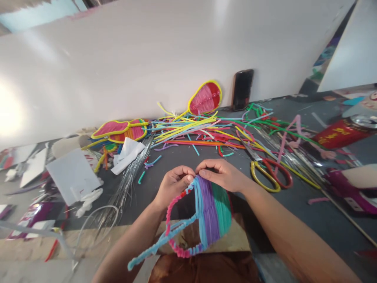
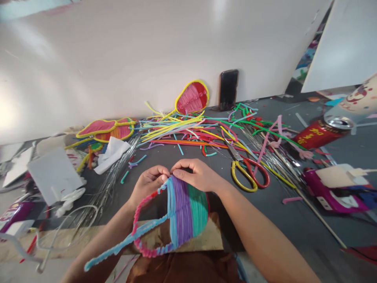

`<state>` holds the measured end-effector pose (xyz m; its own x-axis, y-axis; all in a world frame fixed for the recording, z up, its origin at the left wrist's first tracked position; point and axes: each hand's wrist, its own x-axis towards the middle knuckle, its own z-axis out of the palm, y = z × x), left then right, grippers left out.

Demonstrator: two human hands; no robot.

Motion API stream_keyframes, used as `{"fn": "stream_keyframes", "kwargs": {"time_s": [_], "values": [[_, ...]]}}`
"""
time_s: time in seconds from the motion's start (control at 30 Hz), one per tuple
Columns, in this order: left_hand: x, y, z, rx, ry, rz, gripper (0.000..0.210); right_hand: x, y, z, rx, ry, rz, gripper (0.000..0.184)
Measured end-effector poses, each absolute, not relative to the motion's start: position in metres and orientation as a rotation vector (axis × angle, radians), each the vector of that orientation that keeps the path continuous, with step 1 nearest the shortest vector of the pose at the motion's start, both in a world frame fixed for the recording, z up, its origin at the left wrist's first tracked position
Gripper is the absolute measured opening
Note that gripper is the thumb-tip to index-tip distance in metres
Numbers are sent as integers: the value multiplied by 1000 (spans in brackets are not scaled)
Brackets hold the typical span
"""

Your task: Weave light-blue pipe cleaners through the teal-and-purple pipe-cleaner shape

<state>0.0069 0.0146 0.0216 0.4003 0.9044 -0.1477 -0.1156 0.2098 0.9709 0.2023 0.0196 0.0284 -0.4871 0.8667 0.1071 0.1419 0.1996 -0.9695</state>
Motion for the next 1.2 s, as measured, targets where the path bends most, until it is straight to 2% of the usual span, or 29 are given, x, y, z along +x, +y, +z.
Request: {"fn": "stream_keyframes", "kwargs": {"time_s": [0.2,0.37,0.5,0.87,1.2], "values": [[4,16,20,1185,900,877,19,204,20,29,-1015,-1737,1276,19],[2,15,31,1627,1042,955,12,206,18,35,-1049,-1781,1215,14],[0,12,39,1749,1130,796,11,208,17,37,-1045,-1822,1181,12],[3,12,40,1310,1148,556,26,209,13,38,-1119,-1855,1041,11],[3,16,30,1137,1095,509,23,205,8,42,-1157,-1996,846,12]]}}
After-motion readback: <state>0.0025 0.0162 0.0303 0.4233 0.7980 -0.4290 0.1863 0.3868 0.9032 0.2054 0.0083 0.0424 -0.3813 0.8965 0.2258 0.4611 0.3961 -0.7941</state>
